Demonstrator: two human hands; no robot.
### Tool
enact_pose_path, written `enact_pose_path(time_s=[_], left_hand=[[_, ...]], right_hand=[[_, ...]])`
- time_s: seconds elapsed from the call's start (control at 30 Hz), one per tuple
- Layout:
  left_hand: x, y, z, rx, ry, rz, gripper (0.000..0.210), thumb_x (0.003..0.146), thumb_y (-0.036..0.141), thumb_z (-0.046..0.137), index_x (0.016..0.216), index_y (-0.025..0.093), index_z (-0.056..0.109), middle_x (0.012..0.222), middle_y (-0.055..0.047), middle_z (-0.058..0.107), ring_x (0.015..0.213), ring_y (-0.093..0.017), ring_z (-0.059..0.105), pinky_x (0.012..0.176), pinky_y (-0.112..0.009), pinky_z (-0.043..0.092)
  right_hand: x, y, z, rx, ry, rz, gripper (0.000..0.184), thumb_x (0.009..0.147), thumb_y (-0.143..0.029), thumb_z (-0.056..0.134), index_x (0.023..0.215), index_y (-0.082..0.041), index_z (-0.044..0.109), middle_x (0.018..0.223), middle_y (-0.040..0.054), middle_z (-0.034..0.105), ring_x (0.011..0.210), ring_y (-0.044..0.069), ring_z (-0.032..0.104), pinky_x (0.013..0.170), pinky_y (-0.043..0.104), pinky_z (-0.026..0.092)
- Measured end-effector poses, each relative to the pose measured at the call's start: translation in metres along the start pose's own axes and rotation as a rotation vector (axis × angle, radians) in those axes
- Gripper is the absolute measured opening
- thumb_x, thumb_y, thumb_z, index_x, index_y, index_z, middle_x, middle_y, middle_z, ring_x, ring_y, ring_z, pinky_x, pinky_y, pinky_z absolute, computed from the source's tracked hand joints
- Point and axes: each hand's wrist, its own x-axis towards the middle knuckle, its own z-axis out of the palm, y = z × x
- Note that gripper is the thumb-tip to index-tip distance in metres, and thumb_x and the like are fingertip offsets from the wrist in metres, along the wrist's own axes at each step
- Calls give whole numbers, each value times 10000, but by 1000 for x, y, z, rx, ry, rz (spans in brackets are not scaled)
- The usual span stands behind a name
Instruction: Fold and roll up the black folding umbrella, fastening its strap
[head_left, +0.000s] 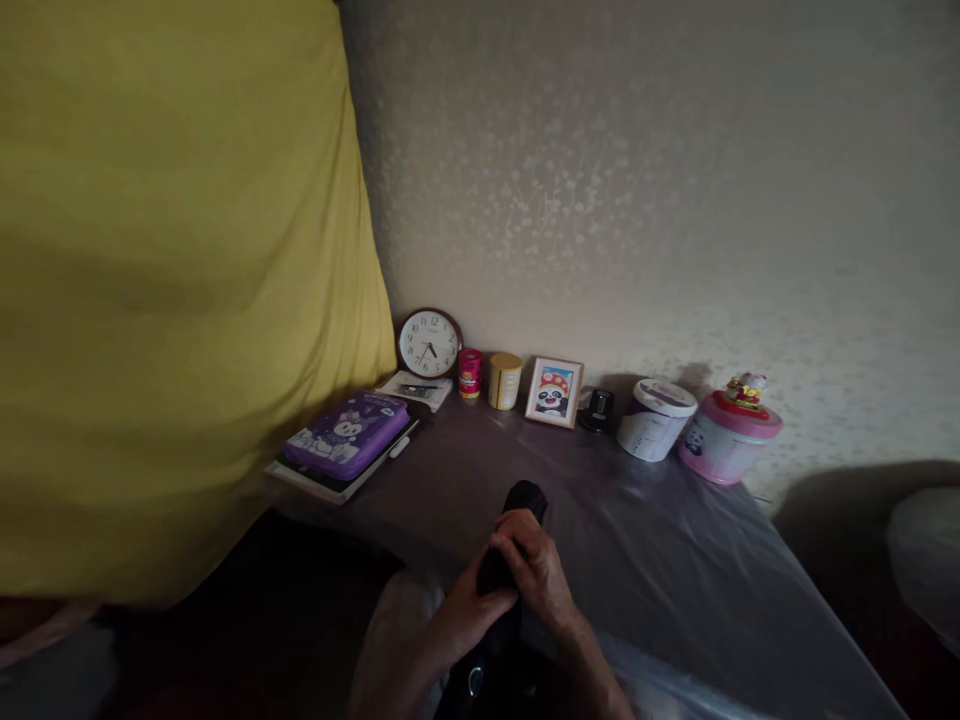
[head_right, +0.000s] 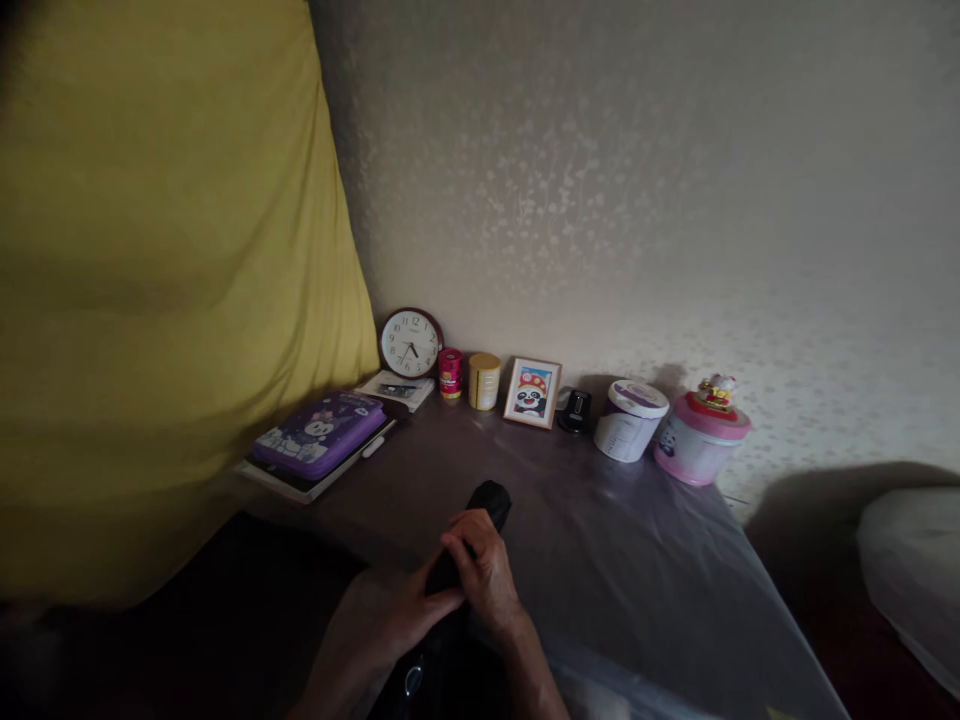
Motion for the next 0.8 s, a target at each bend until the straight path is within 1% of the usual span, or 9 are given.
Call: enact_pose_path(time_s=[0.13,0.23,0.33,0.43,0.53,0.6,0.67,0.73,0.8], left_hand=[[2,-9,1,102,56,34,509,744,281,557,1240,226,459,1205,-11,588,1113,-178,528,926,-244,386],[1,-19,3,207,108,9,530,744,300,567,1248,197,442,1142,-33,624,1058,-188,564,880,-237,409],[0,-24,4,236,112,-22,496,747,298,556,1222,198,456,1060,-20,661,974,-188,606,806,-226,439],[-4,-19,4,225,104,-28,440,733,284,561,1162,205,505,1035,-16,671,971,-195,606,800,-231,442],[-11,-6,3,201,93,-41,444,715,263,564,1156,228,530,1031,-12,675,998,-210,593,832,-251,437],[-15,3,3,166,87,-39,473,701,243,564,1174,241,533,1062,-11,667,1038,-217,575,864,-259,428],[-18,10,3,126,79,-41,497,687,220,561,1183,247,537,1107,-8,651,1075,-219,555,890,-258,420],[-19,13,4,94,57,-67,512,684,216,554,1195,246,536,1139,-7,637,1083,-219,552,891,-255,424],[-17,11,4,65,48,-93,514,685,233,552,1199,236,538,1167,-8,622,1081,-217,555,885,-255,430]], right_hand=[[3,-3,3,-99,-96,-69,238,882,-320,473,735,-204,620,819,46,603,867,180,544,773,296,430],[5,-2,2,-169,-166,-117,235,889,-306,463,746,-206,620,823,46,605,841,175,532,771,305,431],[5,2,3,-228,-189,-154,227,885,-272,473,716,-204,609,795,46,602,860,183,528,784,320,428],[4,5,5,-287,-181,-184,201,862,-236,504,687,-209,599,766,45,602,874,198,533,794,348,426],[3,5,5,-340,-177,-196,157,836,-215,534,695,-212,603,799,43,616,922,208,545,828,369,420],[3,4,4,-376,-170,-176,79,810,-208,566,744,-212,608,856,47,627,1005,222,537,885,389,401],[2,4,4,-411,-144,-144,15,779,-215,607,794,-215,609,901,54,631,1076,241,517,953,430,356],[2,4,4,-445,-91,-118,78,754,-259,644,815,-221,614,949,65,631,1128,267,487,1003,486,296],[3,5,5,-460,-8,-102,133,752,-328,648,834,-226,627,1037,79,621,1181,288,442,1026,525,249]])
